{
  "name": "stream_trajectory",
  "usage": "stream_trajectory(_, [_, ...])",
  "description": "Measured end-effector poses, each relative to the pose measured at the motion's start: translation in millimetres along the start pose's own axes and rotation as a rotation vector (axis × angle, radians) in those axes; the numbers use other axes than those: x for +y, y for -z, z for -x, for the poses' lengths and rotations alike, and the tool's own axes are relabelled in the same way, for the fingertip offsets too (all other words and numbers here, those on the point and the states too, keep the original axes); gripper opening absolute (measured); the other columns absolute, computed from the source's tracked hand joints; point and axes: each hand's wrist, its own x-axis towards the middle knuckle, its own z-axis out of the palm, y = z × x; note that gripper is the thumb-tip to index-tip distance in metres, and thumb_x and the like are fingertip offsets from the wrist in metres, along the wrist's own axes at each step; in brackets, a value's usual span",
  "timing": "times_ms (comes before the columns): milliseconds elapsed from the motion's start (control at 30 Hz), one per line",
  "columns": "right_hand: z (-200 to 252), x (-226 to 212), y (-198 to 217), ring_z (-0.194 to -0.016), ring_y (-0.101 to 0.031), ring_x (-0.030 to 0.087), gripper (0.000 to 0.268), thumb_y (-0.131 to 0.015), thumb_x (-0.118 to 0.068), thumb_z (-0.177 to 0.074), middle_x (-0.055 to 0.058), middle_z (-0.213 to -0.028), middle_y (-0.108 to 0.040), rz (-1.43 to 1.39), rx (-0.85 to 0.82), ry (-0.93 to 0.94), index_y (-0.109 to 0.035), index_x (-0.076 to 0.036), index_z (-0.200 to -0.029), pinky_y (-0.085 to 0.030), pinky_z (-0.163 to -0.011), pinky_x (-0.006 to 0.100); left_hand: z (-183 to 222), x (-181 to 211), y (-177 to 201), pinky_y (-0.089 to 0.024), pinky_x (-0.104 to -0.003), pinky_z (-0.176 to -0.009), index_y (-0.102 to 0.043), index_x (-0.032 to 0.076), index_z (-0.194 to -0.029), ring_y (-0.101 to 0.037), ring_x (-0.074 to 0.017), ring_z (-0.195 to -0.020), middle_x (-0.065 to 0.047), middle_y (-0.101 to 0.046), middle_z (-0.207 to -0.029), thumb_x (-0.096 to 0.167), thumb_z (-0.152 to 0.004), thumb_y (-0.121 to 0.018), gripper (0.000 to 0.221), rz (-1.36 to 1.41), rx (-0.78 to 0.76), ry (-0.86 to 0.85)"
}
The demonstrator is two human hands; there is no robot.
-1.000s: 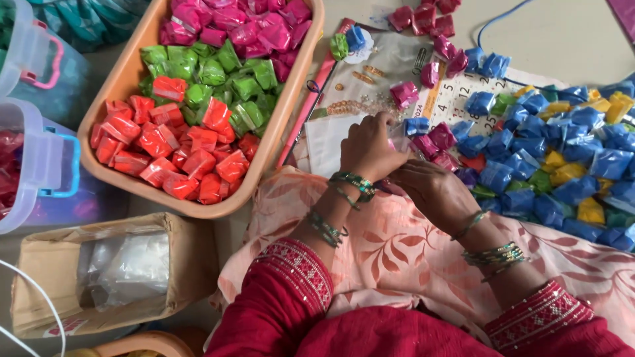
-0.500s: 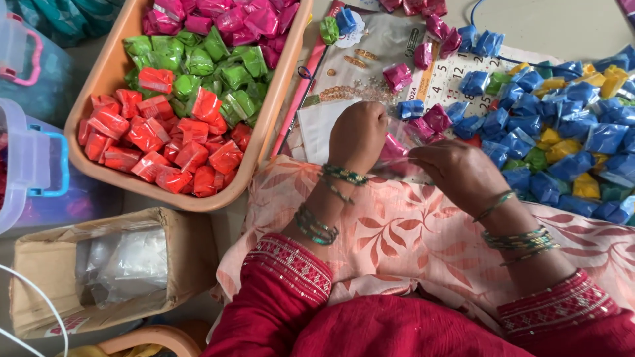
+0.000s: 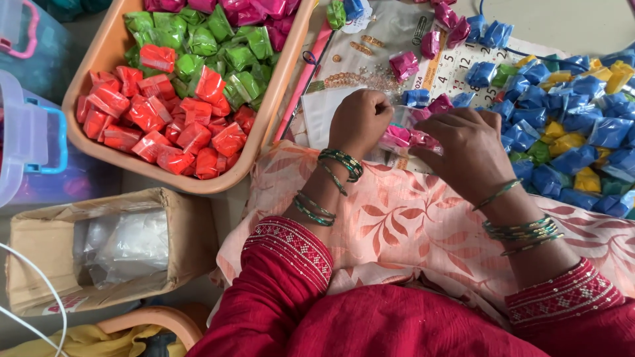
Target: The person packages small colorful wrapped items into plastic bags.
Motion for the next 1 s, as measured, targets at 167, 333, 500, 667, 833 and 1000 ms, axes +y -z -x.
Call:
stream_trajectory(167, [-10,-21,7,-0.122,-0.057,0.037,0.094,-0.093,-0.041,-0.055,0.016,-0.129,-0.067,0.271,0.136,-0.015,-0.061,-0.017,-0.141,-0.043,-0.097,0.049,-4,-1,2,-0.053,-0.045,-0.066,-0.070,0.004,-0.075,-0.069,-0.0350,-0.073,-0.016,-0.069,-0.075,0.018,-0.081,-0.070,0.015,0.031,-0.017,0.049])
stream_trajectory(333, [8,32,-29,-0.126,-0.058,0.034,0.114,-0.094,-0.030,-0.061,0.017,-0.140,-0.060,-0.213,-0.011,-0.234,-0.038,-0.011,-0.159,-0.049,-0.103,0.047,-7,-8,-1,-0.054,-0.043,-0.065,-0.070,0.003,-0.076,-0.069,-0.0350,-0.073,-0.016,-0.069,-0.075,0.019,-0.080,-0.071,0.016,0.076,0.013,0.065])
stream_trajectory(500, [34,56,-94,-0.132,-0.058,0.025,0.106,-0.091,-0.021,-0.068,0.015,-0.152,-0.056,-0.527,0.046,-0.115,-0.038,-0.010,-0.159,-0.051,-0.105,0.040,-9,-11,-3,-0.053,-0.043,-0.064,-0.070,0.002,-0.076,-0.069,-0.0353,-0.072,-0.016,-0.069,-0.074,0.019,-0.080,-0.072,0.018,0.104,0.035,0.081])
stream_trajectory(667, [27,66,-155,-0.143,-0.055,0.026,0.034,-0.067,-0.017,-0.109,0.015,-0.150,-0.061,-0.676,0.255,-0.137,-0.067,-0.002,-0.139,-0.047,-0.111,0.034,-10,-23,-10,-0.053,-0.037,-0.059,-0.070,0.002,-0.075,-0.070,-0.0295,-0.064,-0.015,-0.068,-0.069,0.017,-0.079,-0.071,0.016,0.169,0.042,0.066])
stream_trajectory(833, [12,71,-150,-0.110,-0.062,0.013,0.033,-0.055,-0.024,-0.113,0.004,-0.118,-0.073,-1.019,0.275,-0.342,-0.071,0.000,-0.130,-0.051,-0.099,0.026,-9,-46,-9,-0.048,-0.032,-0.056,-0.070,0.000,-0.075,-0.065,-0.0174,-0.060,-0.008,-0.066,-0.065,0.015,-0.082,-0.073,0.017,0.300,0.020,0.122])
stream_trajectory(1000, [10,43,-65,-0.079,-0.069,0.011,0.035,-0.054,-0.028,-0.111,0.004,-0.092,-0.075,-1.287,0.227,-0.547,-0.074,0.001,-0.114,-0.057,-0.071,0.026,-10,-20,8,-0.048,-0.024,-0.063,-0.075,0.005,-0.092,-0.060,-0.0061,-0.073,0.003,-0.068,-0.080,0.022,-0.091,-0.076,0.017,0.732,-0.147,0.230])
